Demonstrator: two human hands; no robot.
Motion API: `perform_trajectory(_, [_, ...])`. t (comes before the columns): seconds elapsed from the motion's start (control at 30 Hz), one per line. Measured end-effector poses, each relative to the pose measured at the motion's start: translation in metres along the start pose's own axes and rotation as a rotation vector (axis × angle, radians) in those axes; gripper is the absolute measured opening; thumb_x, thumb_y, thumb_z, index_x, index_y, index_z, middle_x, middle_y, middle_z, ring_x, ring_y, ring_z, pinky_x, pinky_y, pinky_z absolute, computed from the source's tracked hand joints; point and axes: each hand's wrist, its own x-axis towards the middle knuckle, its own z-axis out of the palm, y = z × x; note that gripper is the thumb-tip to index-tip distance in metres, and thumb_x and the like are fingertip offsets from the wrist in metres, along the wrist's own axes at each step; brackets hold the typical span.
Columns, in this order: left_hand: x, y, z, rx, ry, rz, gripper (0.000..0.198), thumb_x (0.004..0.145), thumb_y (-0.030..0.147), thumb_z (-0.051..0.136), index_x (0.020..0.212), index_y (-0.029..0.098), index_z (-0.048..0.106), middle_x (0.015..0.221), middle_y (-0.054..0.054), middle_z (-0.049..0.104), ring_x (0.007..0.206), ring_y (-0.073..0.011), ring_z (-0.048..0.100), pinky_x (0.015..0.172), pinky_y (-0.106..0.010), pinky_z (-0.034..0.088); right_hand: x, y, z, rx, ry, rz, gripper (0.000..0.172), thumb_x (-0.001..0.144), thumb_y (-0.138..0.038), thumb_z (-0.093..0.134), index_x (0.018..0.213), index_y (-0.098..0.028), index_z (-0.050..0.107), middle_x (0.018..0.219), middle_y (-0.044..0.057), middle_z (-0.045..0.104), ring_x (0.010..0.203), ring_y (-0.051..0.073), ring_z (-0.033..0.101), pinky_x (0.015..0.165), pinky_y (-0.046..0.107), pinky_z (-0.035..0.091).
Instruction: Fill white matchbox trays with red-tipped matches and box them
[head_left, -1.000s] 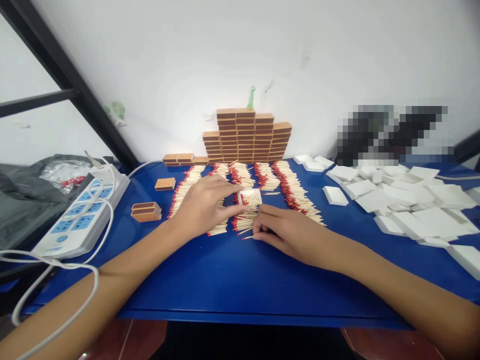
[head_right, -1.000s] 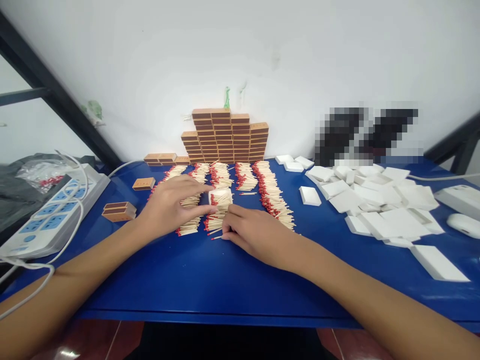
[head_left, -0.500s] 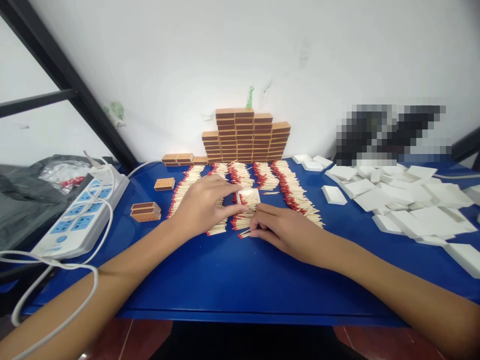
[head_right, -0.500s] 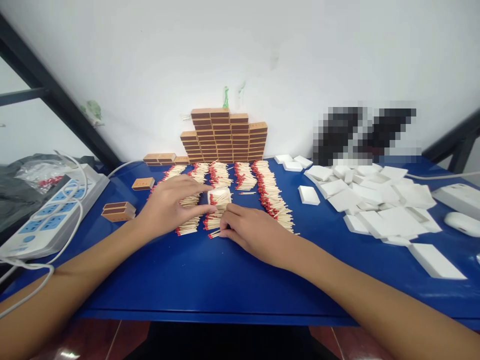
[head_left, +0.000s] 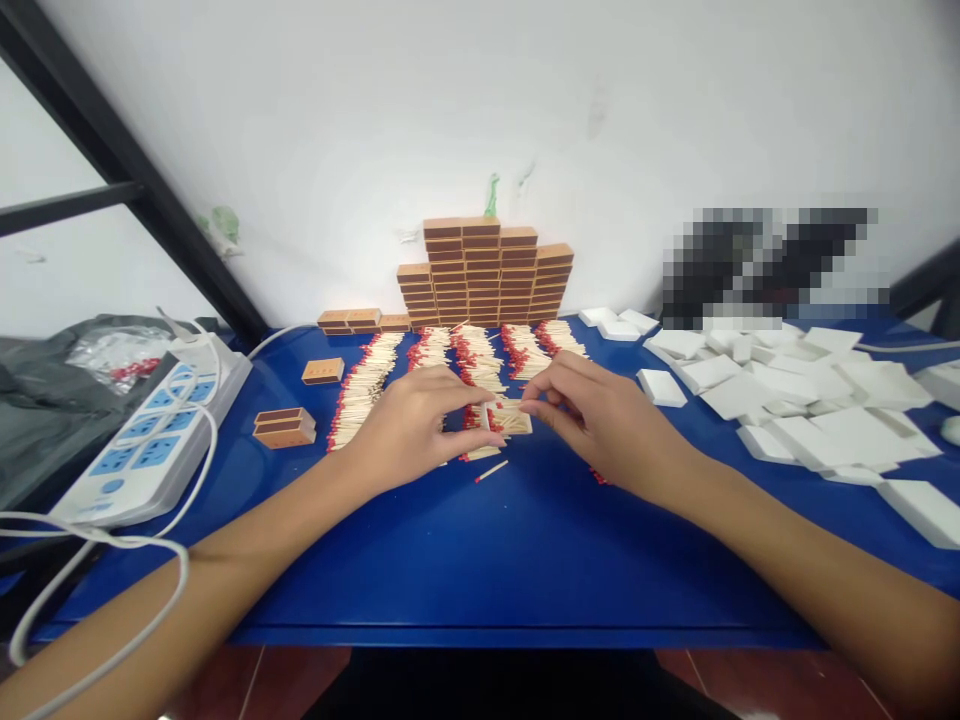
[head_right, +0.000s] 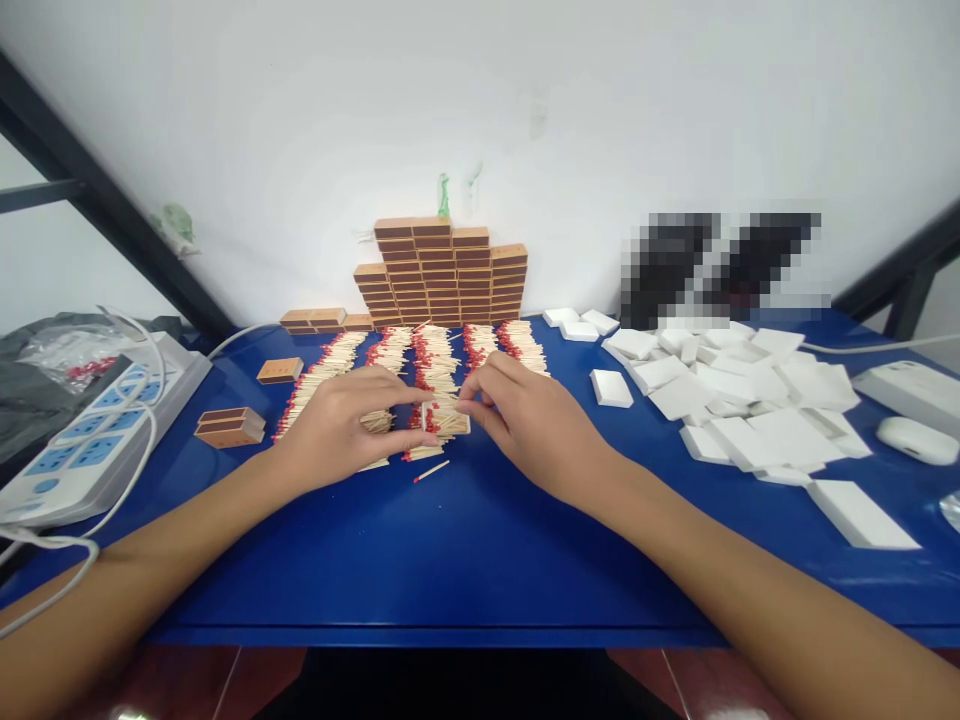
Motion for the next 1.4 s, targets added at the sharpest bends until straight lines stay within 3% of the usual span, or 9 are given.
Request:
perform_trajectory(0.4, [0.000, 0.002, 0.000, -0.049, -0.002, 0.011, 0.041, 0.083, 0.045, 0.085, 0.113, 0.019, 0.077, 0.088, -0.005, 0.078, 0.082, -0.0196, 0.070, 0.075, -0.033, 0.057, -0.003, -0.001, 0.000, 0.067, -0.105, -0.057, 0.010, 0.102, -0.028, 0.062, 0.105, -0.022, 0.069, 0.096, 0.005, 0.062, 0.078, 0.018, 0.060, 0.069, 0.032, 0.048])
perform_trajectory(0.57, [-0.001, 0.006, 0.003, -0.081, -0.016, 0.026, 0.041, 0.084, 0.042, 0.085, 0.116, 0.019, 0.077, 0.089, -0.006, 0.077, 0.083, -0.0200, 0.070, 0.078, -0.034, 0.057, -0.003, -0.003, 0.003, 0.057, -0.075, -0.039, 0.007, 0.101, -0.027, 0.065, 0.098, -0.021, 0.068, 0.094, 0.005, 0.064, 0.080, 0.018, 0.063, 0.073, 0.032, 0.050])
perform_trajectory(0.87, [0.000, 0.005, 0.001, -0.093, -0.014, -0.014, 0.041, 0.082, 0.043, 0.087, 0.113, 0.018, 0.078, 0.088, -0.005, 0.077, 0.080, -0.0192, 0.069, 0.075, -0.033, 0.056, -0.003, -0.006, 0.004, -0.010, -0.018, -0.036, 0.007, 0.101, -0.024, 0.061, 0.097, -0.021, 0.066, 0.091, 0.004, 0.062, 0.077, 0.017, 0.060, 0.066, 0.030, 0.046])
perform_trajectory(1.13, [0.002, 0.000, -0.003, -0.048, -0.006, -0.067, 0.038, 0.082, 0.047, 0.085, 0.109, 0.020, 0.079, 0.088, -0.005, 0.078, 0.079, -0.0181, 0.070, 0.073, -0.030, 0.054, -0.003, -0.013, 0.004, 0.091, 0.028, -0.025, 0.005, 0.101, -0.023, 0.062, 0.098, -0.021, 0.066, 0.086, 0.002, 0.060, 0.071, 0.015, 0.057, 0.064, 0.029, 0.044])
perform_trajectory(1.23, [0.001, -0.008, -0.003, 0.025, 0.015, -0.086, 0.040, 0.083, 0.050, 0.084, 0.108, 0.019, 0.080, 0.088, -0.007, 0.079, 0.080, -0.0204, 0.071, 0.076, -0.033, 0.055, -0.005, -0.014, 0.004, 0.143, -0.119, -0.047, 0.007, 0.100, -0.024, 0.063, 0.097, -0.022, 0.069, 0.079, 0.000, 0.059, 0.065, 0.013, 0.055, 0.061, 0.028, 0.043])
perform_trajectory(1.33, [0.000, -0.013, -0.003, 0.061, 0.012, -0.089, 0.040, 0.084, 0.048, 0.084, 0.109, 0.019, 0.079, 0.090, -0.008, 0.080, 0.081, -0.0217, 0.072, 0.078, -0.034, 0.056, -0.008, -0.014, 0.009, 0.182, -0.287, -0.063, 0.008, 0.099, -0.024, 0.066, 0.103, -0.022, 0.072, 0.089, 0.001, 0.065, 0.068, 0.012, 0.058, 0.063, 0.027, 0.045])
perform_trajectory(1.4, [0.000, -0.014, -0.003, 0.079, 0.007, -0.089, 0.038, 0.084, 0.047, 0.084, 0.109, 0.019, 0.079, 0.090, -0.008, 0.080, 0.082, -0.0218, 0.072, 0.077, -0.034, 0.056, -0.009, -0.013, 0.014, 0.200, -0.330, -0.057, 0.009, 0.100, -0.023, 0.064, 0.104, -0.022, 0.072, 0.096, 0.002, 0.067, 0.071, 0.013, 0.061, 0.065, 0.027, 0.046])
